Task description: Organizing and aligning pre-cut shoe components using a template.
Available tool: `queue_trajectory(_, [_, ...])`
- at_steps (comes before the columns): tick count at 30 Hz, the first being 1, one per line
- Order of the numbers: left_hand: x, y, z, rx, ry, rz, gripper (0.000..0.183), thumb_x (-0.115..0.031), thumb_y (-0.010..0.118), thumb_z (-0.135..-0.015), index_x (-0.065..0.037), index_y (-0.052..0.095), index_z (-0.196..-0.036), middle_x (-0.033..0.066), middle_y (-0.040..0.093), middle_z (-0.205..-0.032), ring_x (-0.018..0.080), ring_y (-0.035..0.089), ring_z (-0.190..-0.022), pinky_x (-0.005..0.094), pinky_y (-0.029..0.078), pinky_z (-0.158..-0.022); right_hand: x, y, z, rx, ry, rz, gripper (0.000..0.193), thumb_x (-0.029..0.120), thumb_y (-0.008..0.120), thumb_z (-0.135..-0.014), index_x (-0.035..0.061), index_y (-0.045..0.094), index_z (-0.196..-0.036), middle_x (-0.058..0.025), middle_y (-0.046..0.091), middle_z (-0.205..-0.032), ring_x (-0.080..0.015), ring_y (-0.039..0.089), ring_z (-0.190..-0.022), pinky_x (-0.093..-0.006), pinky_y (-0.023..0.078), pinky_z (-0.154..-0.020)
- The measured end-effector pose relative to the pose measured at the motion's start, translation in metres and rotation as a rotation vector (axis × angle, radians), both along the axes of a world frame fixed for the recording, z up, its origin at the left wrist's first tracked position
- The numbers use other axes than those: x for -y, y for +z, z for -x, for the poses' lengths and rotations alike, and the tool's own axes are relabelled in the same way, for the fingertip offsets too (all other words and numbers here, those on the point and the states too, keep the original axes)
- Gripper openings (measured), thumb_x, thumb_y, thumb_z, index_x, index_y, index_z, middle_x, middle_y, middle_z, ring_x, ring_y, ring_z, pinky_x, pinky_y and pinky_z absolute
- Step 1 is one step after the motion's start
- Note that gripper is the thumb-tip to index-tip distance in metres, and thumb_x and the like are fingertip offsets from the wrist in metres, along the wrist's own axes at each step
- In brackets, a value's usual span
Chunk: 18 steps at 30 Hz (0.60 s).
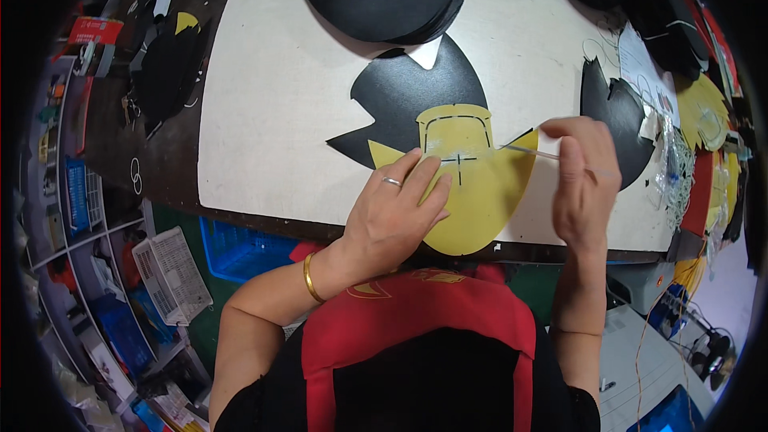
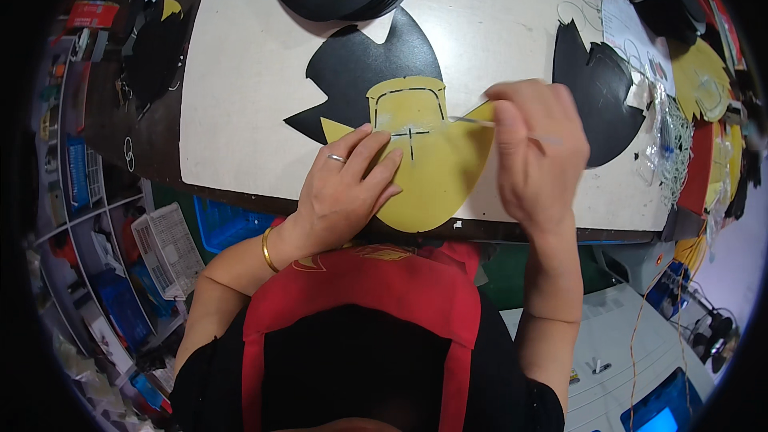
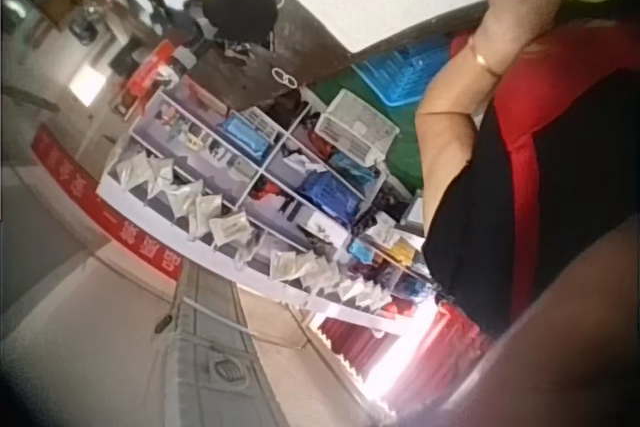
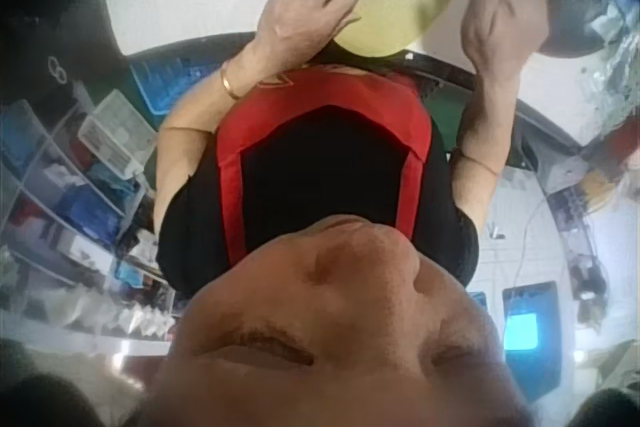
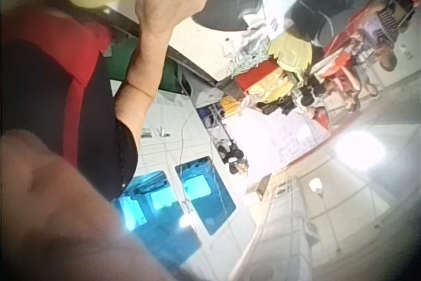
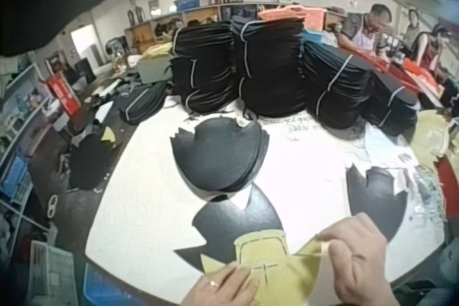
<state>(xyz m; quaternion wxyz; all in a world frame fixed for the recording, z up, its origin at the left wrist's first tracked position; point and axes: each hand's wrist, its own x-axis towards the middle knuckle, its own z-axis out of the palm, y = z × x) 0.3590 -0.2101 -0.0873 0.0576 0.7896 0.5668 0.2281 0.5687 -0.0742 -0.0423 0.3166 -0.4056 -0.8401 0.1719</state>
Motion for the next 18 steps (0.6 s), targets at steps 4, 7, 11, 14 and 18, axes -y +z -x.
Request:
queue_trajectory(4, [0.001,-0.002,-0.001,-0.022,0.017,-0.003,0.045,-0.02,0.074,-0.081,0.0,0.062,-0.119,0.0198,0.059,-0.123,0.0379,0.058,-0.117,0.0423,0.049,-0.092,0.006,-0.011,0.037,-0.007,0.256,0.304,0.02,0.023,0.062,-0.097,0.0057,0.069,-0.091,-0.0127,0.068,-0.081,-0.0322,0.065,-0.073,-0.0394,0.051,-0.067])
queue_trajectory(7, [0.002,-0.006,-0.002,-0.014,0.008,-0.043,0.042,-0.022,0.07,-0.085,-0.001,0.062,-0.12,0.02,0.059,-0.123,0.0376,0.058,-0.117,0.0418,0.049,-0.091,0.005,-0.017,0.055,0.021,0.377,0.312,0.019,0.025,0.064,-0.097,0.0064,0.069,-0.092,-0.0125,0.068,-0.08,-0.0317,0.066,-0.072,-0.0391,0.052,-0.065])
queue_trajectory(11, [0.002,-0.006,-0.003,-0.031,0.018,0.01,0.048,-0.024,0.073,-0.084,-0.005,0.063,-0.127,0.0162,0.057,-0.131,0.0351,0.057,-0.119,0.0421,0.049,-0.092,-0.015,-0.029,0.055,0.074,0.273,0.14,0.019,0.025,0.064,-0.097,0.0073,0.068,-0.092,-0.0114,0.068,-0.076,-0.0311,0.067,-0.068,-0.0388,0.052,-0.061])
queue_trajectory(14, [0.003,-0.003,-0.002,-0.056,0.024,0.033,0.048,-0.025,0.074,-0.084,-0.004,0.063,-0.126,0.0164,0.057,-0.13,0.0346,0.057,-0.12,0.0417,0.049,-0.092,-0.004,-0.018,0.034,0.235,0.115,0.08,0.019,0.024,0.064,-0.098,0.0074,0.067,-0.09,-0.0109,0.067,-0.073,-0.0309,0.066,-0.064,-0.0377,0.051,-0.058])
queue_trajectory(18, [0.006,-0.005,0.0,-0.043,0.038,-0.006,0.047,-0.025,0.074,-0.084,-0.004,0.063,-0.124,0.0165,0.058,-0.128,0.0338,0.057,-0.12,0.0414,0.048,-0.091,0.014,-0.014,0.024,0.132,0.088,0.069,0.016,0.019,0.069,-0.094,0.0068,0.065,-0.084,-0.0098,0.064,-0.068,-0.0294,0.063,-0.06,-0.0381,0.049,-0.055])
